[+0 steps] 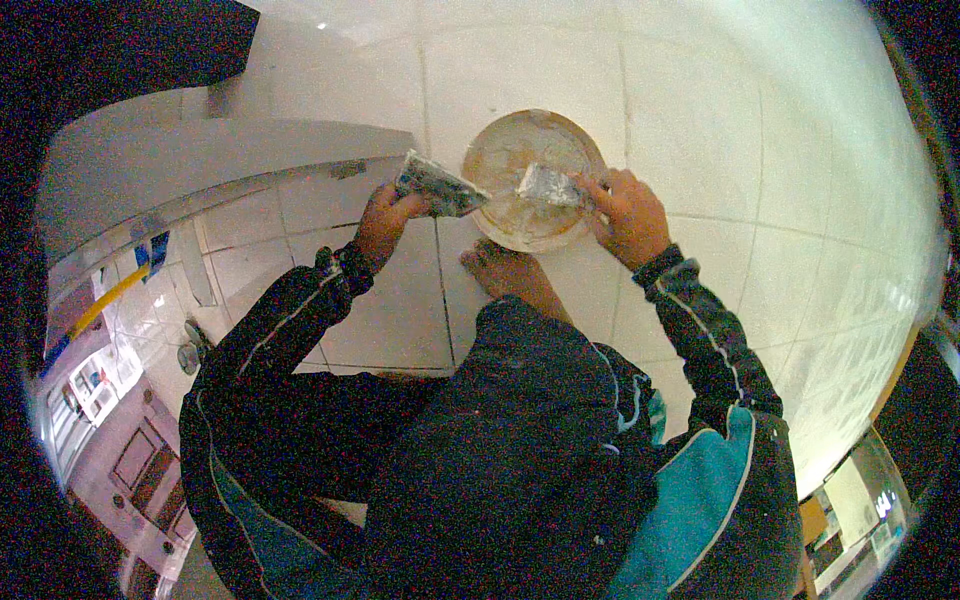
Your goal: The person applies grout into the seams between floor tiles using a putty knife and wipes away excess material.
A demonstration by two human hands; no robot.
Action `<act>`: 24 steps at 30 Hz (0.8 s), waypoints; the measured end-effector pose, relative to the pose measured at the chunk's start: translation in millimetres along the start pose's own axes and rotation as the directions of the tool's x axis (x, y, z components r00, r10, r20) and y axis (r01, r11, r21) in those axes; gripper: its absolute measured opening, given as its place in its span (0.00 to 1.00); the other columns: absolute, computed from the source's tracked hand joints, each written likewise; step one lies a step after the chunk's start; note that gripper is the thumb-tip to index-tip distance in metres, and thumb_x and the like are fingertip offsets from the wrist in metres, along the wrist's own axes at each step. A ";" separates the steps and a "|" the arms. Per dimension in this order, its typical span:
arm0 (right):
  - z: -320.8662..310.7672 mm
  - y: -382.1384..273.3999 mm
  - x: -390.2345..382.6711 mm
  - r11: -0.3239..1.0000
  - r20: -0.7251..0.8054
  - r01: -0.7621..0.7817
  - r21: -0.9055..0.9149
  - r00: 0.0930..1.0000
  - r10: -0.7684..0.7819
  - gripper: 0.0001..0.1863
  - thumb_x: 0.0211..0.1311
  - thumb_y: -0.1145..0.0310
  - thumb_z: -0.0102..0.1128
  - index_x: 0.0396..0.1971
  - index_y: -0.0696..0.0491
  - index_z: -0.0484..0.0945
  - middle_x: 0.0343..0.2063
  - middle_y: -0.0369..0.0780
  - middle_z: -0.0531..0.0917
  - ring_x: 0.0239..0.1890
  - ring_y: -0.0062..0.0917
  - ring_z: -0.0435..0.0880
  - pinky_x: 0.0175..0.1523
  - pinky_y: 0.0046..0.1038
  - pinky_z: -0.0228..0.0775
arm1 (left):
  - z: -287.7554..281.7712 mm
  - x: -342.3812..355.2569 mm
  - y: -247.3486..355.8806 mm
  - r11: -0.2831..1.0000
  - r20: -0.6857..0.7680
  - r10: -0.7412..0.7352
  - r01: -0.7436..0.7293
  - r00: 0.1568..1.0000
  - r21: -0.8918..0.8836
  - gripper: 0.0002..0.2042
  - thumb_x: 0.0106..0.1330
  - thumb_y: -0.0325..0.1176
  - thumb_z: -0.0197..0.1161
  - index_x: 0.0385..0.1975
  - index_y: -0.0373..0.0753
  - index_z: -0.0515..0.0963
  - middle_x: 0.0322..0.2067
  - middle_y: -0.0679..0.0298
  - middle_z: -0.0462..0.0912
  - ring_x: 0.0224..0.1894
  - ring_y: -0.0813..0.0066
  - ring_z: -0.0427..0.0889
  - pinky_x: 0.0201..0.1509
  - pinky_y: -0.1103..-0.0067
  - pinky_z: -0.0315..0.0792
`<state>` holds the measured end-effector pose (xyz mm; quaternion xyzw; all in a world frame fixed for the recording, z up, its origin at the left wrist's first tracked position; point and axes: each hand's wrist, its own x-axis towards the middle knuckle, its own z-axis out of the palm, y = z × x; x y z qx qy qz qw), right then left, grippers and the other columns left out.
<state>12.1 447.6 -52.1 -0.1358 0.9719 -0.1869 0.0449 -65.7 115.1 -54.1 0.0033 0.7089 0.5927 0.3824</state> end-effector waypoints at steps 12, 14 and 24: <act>4.7 -44.9 4.5 0.874 0.176 -0.234 0.427 0.969 0.174 0.22 0.57 0.60 0.65 0.50 0.52 0.78 0.39 0.47 0.82 0.40 0.41 0.81 0.44 0.37 0.75 | 28.5 -22.9 21.1 0.979 -0.007 -0.148 0.145 0.989 -0.144 0.18 0.72 0.45 0.53 0.50 0.36 0.74 0.41 0.64 0.82 0.39 0.78 0.80 0.42 0.79 0.74; 5.3 -54.3 15.8 0.776 0.227 -0.309 0.549 0.949 0.218 0.23 0.57 0.58 0.66 0.50 0.54 0.78 0.39 0.47 0.83 0.40 0.39 0.82 0.45 0.35 0.75 | 34.6 -23.1 25.5 0.976 0.044 -0.147 0.153 0.988 -0.155 0.19 0.73 0.46 0.52 0.51 0.36 0.73 0.41 0.64 0.82 0.39 0.78 0.81 0.41 0.79 0.73; 17.8 -73.5 47.1 -0.140 0.430 -0.407 0.903 0.859 0.278 0.21 0.64 0.66 0.63 0.54 0.57 0.73 0.44 0.38 0.82 0.41 0.20 0.82 0.43 0.24 0.77 | 40.2 -24.8 46.1 0.999 0.096 -0.014 0.011 0.995 0.034 0.19 0.73 0.44 0.53 0.52 0.34 0.72 0.42 0.62 0.81 0.40 0.73 0.81 0.44 0.75 0.74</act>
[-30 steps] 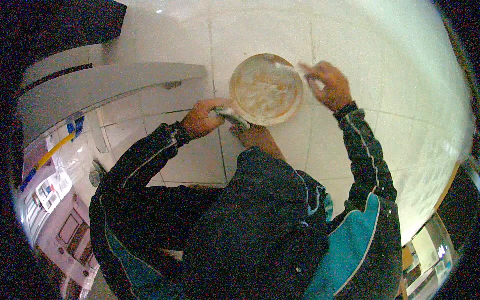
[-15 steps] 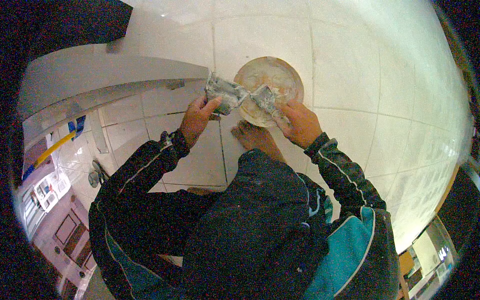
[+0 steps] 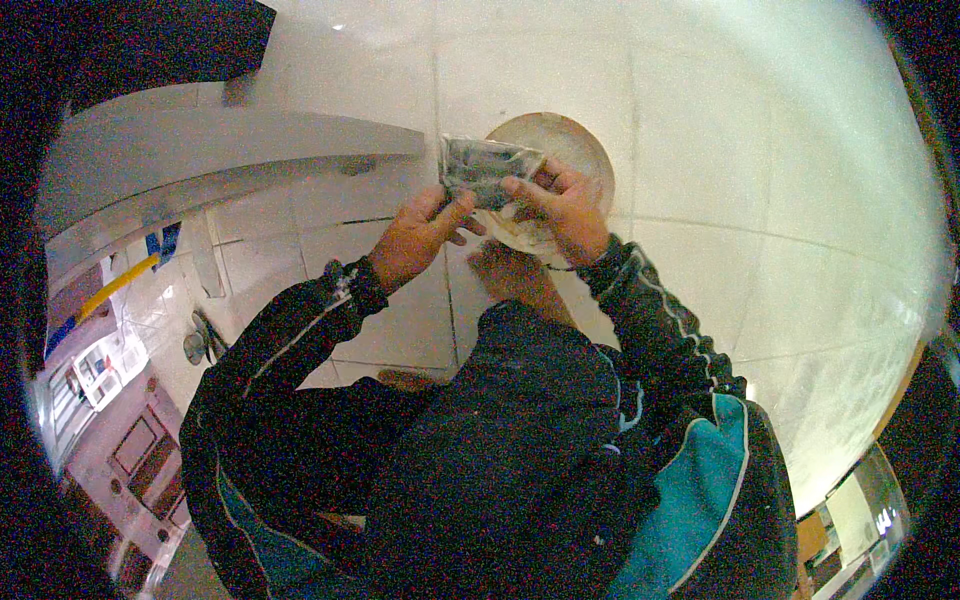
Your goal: The person applies grout into the seams between floor tiles using a putty knife and wipes away excess material.
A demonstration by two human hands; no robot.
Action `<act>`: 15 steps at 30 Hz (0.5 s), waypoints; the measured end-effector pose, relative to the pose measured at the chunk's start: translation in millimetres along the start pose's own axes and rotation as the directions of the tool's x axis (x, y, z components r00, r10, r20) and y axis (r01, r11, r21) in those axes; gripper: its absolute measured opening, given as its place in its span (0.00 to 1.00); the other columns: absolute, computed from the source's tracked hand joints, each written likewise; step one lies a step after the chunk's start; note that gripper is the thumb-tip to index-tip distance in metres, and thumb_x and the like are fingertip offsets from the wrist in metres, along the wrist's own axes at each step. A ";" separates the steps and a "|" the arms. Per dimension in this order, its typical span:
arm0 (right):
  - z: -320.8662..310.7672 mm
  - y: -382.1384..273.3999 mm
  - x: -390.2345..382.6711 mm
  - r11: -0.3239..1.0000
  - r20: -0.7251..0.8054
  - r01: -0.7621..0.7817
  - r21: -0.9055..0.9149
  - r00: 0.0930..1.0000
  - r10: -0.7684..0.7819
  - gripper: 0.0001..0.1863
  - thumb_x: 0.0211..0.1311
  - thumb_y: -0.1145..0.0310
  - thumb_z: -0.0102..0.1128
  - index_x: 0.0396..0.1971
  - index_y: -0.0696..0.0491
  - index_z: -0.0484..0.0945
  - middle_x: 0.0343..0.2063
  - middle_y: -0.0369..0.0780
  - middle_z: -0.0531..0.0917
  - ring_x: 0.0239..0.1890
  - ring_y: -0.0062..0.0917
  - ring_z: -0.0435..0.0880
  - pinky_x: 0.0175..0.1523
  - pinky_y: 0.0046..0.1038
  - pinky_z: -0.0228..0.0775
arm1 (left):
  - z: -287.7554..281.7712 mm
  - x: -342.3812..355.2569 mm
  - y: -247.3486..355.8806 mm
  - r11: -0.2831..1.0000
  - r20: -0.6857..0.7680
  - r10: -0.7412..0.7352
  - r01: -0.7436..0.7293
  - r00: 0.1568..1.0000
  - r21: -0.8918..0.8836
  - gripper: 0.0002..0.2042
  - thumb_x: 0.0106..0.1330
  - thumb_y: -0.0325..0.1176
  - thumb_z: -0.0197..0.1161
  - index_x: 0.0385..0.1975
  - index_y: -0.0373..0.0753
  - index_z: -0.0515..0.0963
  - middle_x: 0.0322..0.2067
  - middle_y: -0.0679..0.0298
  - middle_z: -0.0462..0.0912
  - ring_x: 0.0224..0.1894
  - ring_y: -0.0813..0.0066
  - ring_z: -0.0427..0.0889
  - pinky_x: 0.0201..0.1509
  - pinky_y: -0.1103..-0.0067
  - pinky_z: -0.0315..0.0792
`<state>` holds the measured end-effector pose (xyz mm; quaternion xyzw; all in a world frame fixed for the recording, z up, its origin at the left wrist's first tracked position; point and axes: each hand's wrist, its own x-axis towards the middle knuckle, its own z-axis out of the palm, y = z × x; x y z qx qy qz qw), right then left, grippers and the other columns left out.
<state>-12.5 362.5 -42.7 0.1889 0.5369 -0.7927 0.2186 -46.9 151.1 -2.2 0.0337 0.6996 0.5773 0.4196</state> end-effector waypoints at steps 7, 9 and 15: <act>-74.9 -29.2 16.1 0.981 -0.152 0.189 0.035 0.972 -0.181 0.17 0.64 0.64 0.63 0.49 0.56 0.76 0.42 0.37 0.83 0.41 0.21 0.83 0.45 0.26 0.78 | -35.8 -41.2 -24.2 0.828 0.132 -0.105 0.014 0.986 0.560 0.23 0.66 0.44 0.59 0.52 0.31 0.73 0.41 0.50 0.83 0.40 0.56 0.83 0.47 0.69 0.76; -88.3 -35.6 16.7 0.981 -0.205 0.189 0.048 0.963 -0.176 0.17 0.64 0.63 0.62 0.48 0.56 0.76 0.42 0.37 0.83 0.41 0.21 0.83 0.47 0.27 0.78 | -37.6 -45.3 -29.9 0.818 0.145 -0.135 0.028 0.980 0.575 0.24 0.65 0.46 0.60 0.51 0.30 0.73 0.40 0.50 0.83 0.40 0.53 0.83 0.47 0.67 0.76; -82.7 -32.5 16.7 0.983 -0.213 0.152 0.101 0.969 -0.127 0.16 0.67 0.61 0.59 0.48 0.56 0.76 0.41 0.36 0.83 0.41 0.20 0.83 0.45 0.25 0.78 | -21.9 6.1 -47.1 0.692 -0.031 -0.161 0.135 0.986 0.709 0.26 0.64 0.49 0.59 0.51 0.30 0.72 0.42 0.46 0.82 0.45 0.48 0.81 0.50 0.62 0.74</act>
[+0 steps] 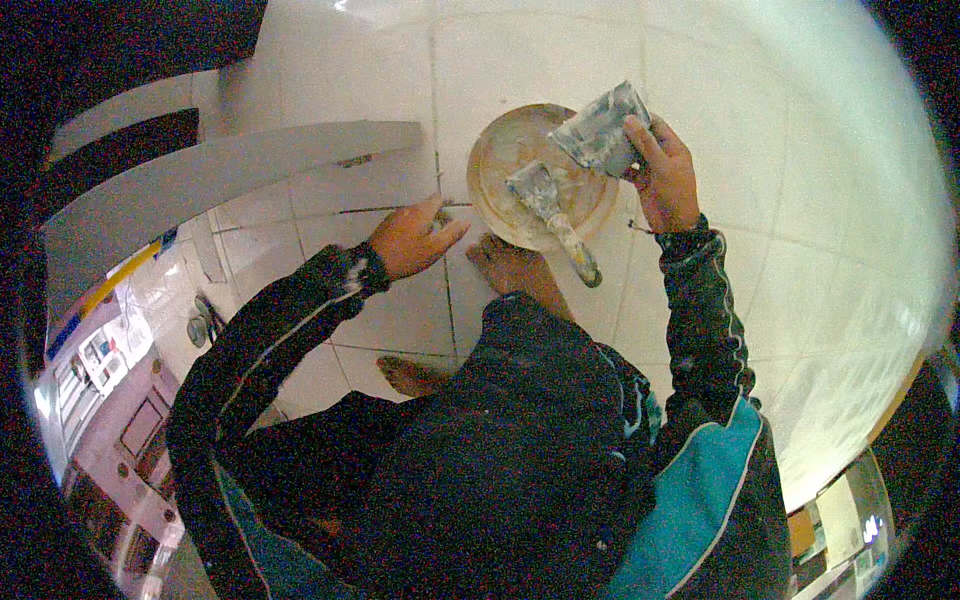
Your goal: The person applies grout into the seams between floor tiles using a putty knife and wipes away excess material.
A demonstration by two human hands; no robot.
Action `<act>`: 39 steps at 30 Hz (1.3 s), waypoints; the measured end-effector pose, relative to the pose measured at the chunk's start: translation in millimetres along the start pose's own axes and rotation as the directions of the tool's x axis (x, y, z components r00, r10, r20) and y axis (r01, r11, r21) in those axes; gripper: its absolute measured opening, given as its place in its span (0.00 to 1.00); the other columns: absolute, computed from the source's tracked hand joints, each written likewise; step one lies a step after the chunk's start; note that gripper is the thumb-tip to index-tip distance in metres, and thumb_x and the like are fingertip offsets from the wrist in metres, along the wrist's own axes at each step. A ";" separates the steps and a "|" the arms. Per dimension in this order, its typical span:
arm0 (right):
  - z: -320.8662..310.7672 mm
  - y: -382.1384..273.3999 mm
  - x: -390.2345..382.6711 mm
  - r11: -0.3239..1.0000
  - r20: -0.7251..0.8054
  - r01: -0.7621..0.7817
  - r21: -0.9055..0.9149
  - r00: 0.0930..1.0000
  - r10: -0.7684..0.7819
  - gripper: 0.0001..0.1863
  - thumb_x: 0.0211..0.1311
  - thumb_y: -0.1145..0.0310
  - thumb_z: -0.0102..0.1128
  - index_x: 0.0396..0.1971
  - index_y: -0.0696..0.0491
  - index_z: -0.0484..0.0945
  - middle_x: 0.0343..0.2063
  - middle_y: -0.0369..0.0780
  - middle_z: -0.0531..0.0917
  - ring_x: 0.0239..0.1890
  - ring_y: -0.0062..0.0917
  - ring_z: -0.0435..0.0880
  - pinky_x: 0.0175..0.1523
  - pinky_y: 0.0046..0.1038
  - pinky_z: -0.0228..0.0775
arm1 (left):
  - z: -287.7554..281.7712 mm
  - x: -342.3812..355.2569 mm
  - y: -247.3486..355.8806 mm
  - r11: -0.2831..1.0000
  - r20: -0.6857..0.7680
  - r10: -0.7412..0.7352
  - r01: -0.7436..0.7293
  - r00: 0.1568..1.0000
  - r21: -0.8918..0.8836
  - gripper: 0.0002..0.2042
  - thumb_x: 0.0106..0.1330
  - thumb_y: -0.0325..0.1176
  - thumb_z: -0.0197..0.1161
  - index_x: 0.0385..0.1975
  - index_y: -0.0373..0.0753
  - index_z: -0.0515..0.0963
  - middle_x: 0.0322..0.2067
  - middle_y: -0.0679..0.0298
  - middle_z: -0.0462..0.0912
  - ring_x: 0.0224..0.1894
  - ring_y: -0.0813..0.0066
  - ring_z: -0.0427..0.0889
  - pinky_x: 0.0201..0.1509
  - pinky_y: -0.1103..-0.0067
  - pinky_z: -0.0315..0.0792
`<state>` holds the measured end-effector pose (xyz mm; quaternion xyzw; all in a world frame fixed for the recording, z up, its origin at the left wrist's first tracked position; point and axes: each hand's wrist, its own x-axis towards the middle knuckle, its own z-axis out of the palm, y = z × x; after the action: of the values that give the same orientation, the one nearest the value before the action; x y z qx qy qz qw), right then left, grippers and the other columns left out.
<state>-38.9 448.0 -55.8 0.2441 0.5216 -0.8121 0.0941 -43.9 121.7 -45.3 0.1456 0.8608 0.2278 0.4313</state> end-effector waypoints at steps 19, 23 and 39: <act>-106.3 6.5 8.3 0.980 -0.454 0.156 -0.121 0.869 -0.194 0.16 0.65 0.67 0.61 0.50 0.57 0.76 0.42 0.40 0.82 0.41 0.26 0.83 0.42 0.26 0.78 | 10.7 118.2 90.2 0.688 -0.597 0.247 -0.572 0.763 -0.446 0.24 0.61 0.35 0.65 0.56 0.35 0.70 0.48 0.52 0.81 0.48 0.60 0.82 0.49 0.68 0.77; -154.7 44.8 -13.1 0.645 -0.191 0.098 -0.758 0.912 -0.363 0.20 0.69 0.63 0.57 0.57 0.56 0.72 0.49 0.39 0.79 0.48 0.28 0.80 0.51 0.34 0.75 | 27.7 73.6 54.6 0.881 -0.754 0.291 -0.472 0.589 -0.029 0.25 0.62 0.38 0.64 0.56 0.32 0.68 0.54 0.48 0.75 0.53 0.56 0.77 0.54 0.66 0.73; -87.7 43.0 -9.4 0.994 -0.234 0.038 0.101 0.972 -0.013 0.22 0.62 0.65 0.66 0.53 0.56 0.72 0.46 0.37 0.80 0.45 0.26 0.80 0.49 0.31 0.74 | 42.7 96.8 78.6 0.658 -0.390 -0.187 -0.179 0.902 -0.732 0.31 0.52 0.53 0.73 0.41 0.31 0.73 0.43 0.47 0.78 0.47 0.56 0.79 0.52 0.66 0.72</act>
<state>12.9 506.6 -115.2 0.3356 0.4887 -0.8053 0.0088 -61.7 243.5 -92.5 -0.1022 0.7618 0.5885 0.2508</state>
